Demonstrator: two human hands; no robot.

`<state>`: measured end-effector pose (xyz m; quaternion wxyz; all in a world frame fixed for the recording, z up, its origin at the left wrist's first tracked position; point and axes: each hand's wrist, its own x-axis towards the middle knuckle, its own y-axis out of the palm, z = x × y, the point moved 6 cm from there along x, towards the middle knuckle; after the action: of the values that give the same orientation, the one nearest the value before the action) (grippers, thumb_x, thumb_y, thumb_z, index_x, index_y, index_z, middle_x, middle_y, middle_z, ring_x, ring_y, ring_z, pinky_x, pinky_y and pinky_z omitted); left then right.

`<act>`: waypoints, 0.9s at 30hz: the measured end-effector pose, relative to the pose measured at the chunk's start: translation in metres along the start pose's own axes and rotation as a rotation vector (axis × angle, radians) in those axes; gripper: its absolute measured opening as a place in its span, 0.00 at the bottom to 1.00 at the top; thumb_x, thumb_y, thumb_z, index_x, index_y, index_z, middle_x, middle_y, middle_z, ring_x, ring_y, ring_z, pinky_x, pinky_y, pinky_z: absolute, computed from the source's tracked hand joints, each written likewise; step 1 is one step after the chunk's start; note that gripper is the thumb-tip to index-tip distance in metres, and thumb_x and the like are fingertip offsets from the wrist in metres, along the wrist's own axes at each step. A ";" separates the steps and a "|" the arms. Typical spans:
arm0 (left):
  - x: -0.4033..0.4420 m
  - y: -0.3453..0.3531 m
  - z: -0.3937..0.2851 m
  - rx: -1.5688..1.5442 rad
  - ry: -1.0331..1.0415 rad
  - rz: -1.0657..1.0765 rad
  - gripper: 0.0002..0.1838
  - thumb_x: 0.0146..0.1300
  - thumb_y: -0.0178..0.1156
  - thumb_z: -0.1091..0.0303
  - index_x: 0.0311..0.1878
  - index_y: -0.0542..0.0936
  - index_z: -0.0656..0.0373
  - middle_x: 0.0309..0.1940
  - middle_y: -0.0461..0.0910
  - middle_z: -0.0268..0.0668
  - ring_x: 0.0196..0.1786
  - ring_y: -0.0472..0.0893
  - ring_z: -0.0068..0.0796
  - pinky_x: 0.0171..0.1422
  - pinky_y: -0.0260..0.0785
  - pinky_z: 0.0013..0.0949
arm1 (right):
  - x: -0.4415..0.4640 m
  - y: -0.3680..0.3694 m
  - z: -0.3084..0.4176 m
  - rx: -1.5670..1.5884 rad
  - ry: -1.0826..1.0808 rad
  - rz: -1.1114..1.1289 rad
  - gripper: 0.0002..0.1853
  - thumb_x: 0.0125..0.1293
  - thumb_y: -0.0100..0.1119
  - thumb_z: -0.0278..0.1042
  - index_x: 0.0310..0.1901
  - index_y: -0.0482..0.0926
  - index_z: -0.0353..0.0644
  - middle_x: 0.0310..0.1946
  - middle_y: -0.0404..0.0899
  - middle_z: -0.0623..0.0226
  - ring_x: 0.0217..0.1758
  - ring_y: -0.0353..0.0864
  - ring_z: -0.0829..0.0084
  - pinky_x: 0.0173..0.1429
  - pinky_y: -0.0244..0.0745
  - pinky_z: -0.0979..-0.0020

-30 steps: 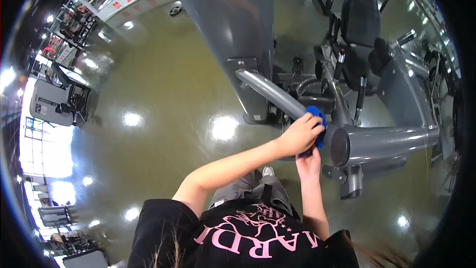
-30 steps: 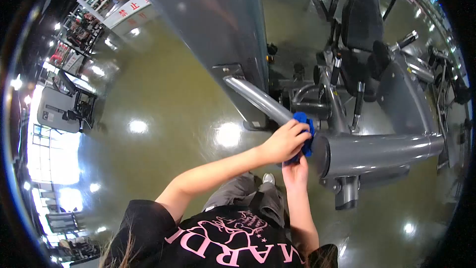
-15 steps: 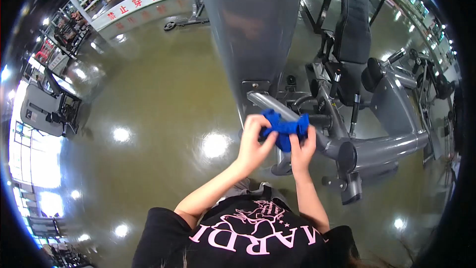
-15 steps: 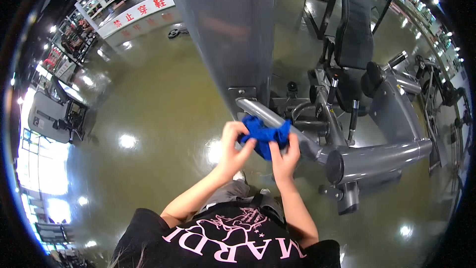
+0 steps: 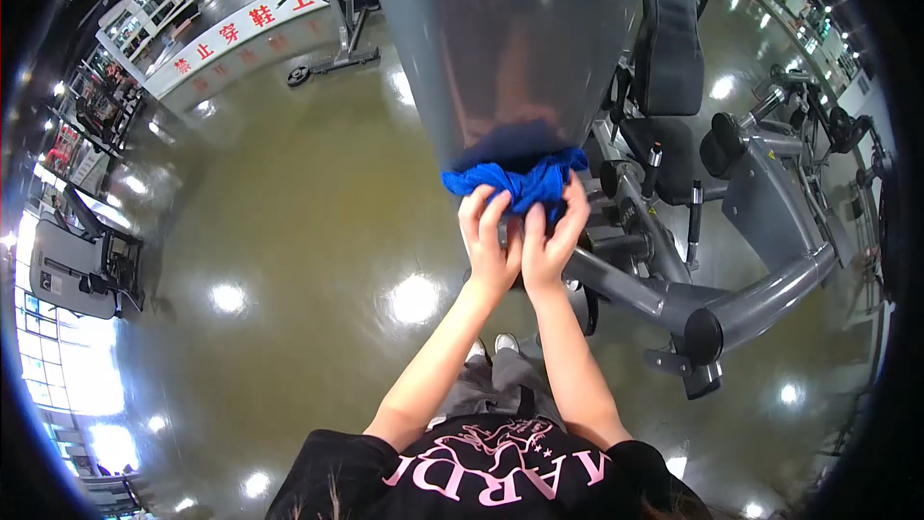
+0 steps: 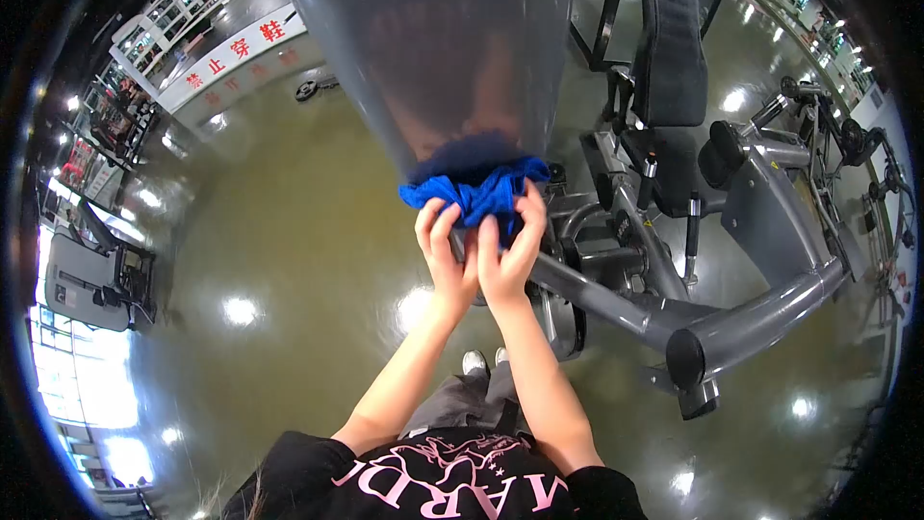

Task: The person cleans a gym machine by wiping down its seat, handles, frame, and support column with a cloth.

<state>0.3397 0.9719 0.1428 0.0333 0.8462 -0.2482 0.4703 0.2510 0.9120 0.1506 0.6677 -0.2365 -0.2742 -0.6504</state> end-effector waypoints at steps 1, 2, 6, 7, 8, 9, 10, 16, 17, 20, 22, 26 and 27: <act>0.000 0.001 0.001 0.001 0.036 0.013 0.24 0.51 0.59 0.79 0.54 0.69 0.59 0.56 0.64 0.46 0.59 0.64 0.47 0.64 0.56 0.44 | -0.004 0.002 0.002 -0.013 -0.060 0.090 0.23 0.59 0.51 0.25 0.56 0.60 0.31 0.62 0.57 0.40 0.65 0.58 0.47 0.68 0.49 0.54; -0.001 0.001 0.004 -0.025 0.037 0.008 0.25 0.49 0.60 0.79 0.53 0.71 0.57 0.56 0.65 0.46 0.59 0.64 0.48 0.64 0.56 0.46 | -0.008 0.004 -0.003 -0.066 -0.087 0.148 0.25 0.59 0.50 0.25 0.58 0.59 0.31 0.64 0.54 0.39 0.67 0.55 0.44 0.69 0.47 0.53; 0.017 0.000 0.004 0.218 0.168 -0.022 0.21 0.52 0.60 0.69 0.52 0.73 0.53 0.51 0.70 0.42 0.50 0.67 0.43 0.56 0.58 0.44 | 0.004 0.015 -0.004 -0.188 -0.221 0.207 0.24 0.64 0.43 0.28 0.61 0.61 0.31 0.65 0.50 0.37 0.69 0.46 0.37 0.70 0.44 0.47; 0.027 -0.002 0.001 0.243 0.204 -0.044 0.21 0.51 0.60 0.70 0.51 0.73 0.54 0.51 0.70 0.42 0.50 0.67 0.43 0.56 0.58 0.44 | 0.011 0.019 0.001 -0.206 -0.284 0.193 0.23 0.64 0.43 0.29 0.62 0.62 0.32 0.66 0.50 0.37 0.69 0.45 0.36 0.70 0.44 0.46; 0.039 -0.005 -0.004 0.246 0.248 -0.063 0.21 0.51 0.60 0.70 0.51 0.73 0.54 0.50 0.70 0.42 0.50 0.67 0.42 0.55 0.58 0.43 | 0.019 0.022 0.008 -0.206 -0.308 0.176 0.23 0.65 0.45 0.31 0.62 0.62 0.34 0.65 0.51 0.37 0.69 0.46 0.36 0.70 0.45 0.46; 0.051 -0.008 -0.011 0.249 0.289 -0.082 0.21 0.50 0.60 0.70 0.51 0.73 0.54 0.50 0.70 0.42 0.50 0.67 0.42 0.55 0.58 0.43 | 0.030 0.024 0.016 -0.189 -0.324 0.145 0.23 0.65 0.45 0.32 0.62 0.62 0.34 0.65 0.52 0.37 0.69 0.46 0.36 0.70 0.46 0.46; 0.065 -0.010 -0.020 0.246 0.336 -0.108 0.21 0.50 0.60 0.71 0.50 0.74 0.54 0.50 0.70 0.42 0.49 0.67 0.41 0.54 0.58 0.42 | 0.040 0.026 0.026 -0.174 -0.333 0.118 0.23 0.66 0.45 0.32 0.61 0.63 0.34 0.65 0.52 0.37 0.69 0.47 0.36 0.69 0.46 0.46; 0.158 -0.028 -0.075 0.294 0.502 -0.173 0.16 0.56 0.57 0.68 0.49 0.75 0.56 0.48 0.71 0.44 0.49 0.68 0.42 0.55 0.58 0.42 | 0.118 0.033 0.112 -0.170 -0.487 -0.005 0.22 0.65 0.46 0.32 0.60 0.65 0.35 0.63 0.57 0.37 0.67 0.52 0.35 0.67 0.52 0.47; 0.174 -0.031 -0.084 0.297 0.530 -0.187 0.17 0.55 0.57 0.69 0.50 0.75 0.56 0.48 0.71 0.44 0.49 0.68 0.42 0.56 0.58 0.42 | 0.131 0.034 0.125 -0.164 -0.525 -0.026 0.22 0.65 0.47 0.32 0.60 0.66 0.35 0.62 0.58 0.37 0.67 0.52 0.36 0.67 0.52 0.48; 0.216 -0.041 -0.113 0.251 0.609 -0.212 0.19 0.51 0.58 0.76 0.50 0.75 0.58 0.47 0.71 0.44 0.50 0.68 0.43 0.57 0.58 0.40 | 0.164 0.038 0.159 -0.147 -0.629 -0.083 0.22 0.64 0.47 0.31 0.60 0.66 0.37 0.62 0.59 0.39 0.66 0.54 0.37 0.66 0.53 0.49; 0.242 -0.048 -0.130 0.226 0.653 -0.239 0.20 0.50 0.58 0.76 0.50 0.76 0.56 0.48 0.71 0.42 0.49 0.67 0.41 0.56 0.58 0.39 | 0.186 0.039 0.181 -0.141 -0.706 -0.125 0.22 0.63 0.49 0.29 0.60 0.67 0.39 0.62 0.61 0.42 0.66 0.56 0.39 0.66 0.56 0.51; 0.294 -0.060 -0.164 0.220 0.800 -0.305 0.15 0.50 0.59 0.76 0.44 0.77 0.59 0.42 0.74 0.43 0.48 0.71 0.42 0.55 0.60 0.39 | 0.226 0.042 0.225 -0.160 -0.869 -0.177 0.20 0.63 0.48 0.25 0.57 0.67 0.36 0.58 0.66 0.47 0.65 0.61 0.47 0.65 0.58 0.59; 0.304 -0.063 -0.172 0.238 0.832 -0.306 0.14 0.50 0.60 0.76 0.43 0.77 0.60 0.42 0.76 0.43 0.48 0.73 0.43 0.57 0.61 0.39 | 0.236 0.042 0.235 -0.199 -0.912 -0.196 0.19 0.63 0.48 0.25 0.57 0.67 0.37 0.56 0.68 0.49 0.63 0.64 0.48 0.64 0.60 0.60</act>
<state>0.3666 0.9588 0.4967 0.1017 0.6102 -0.0300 0.7851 0.2803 0.8973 0.4843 0.3890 -0.5338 -0.4965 -0.5633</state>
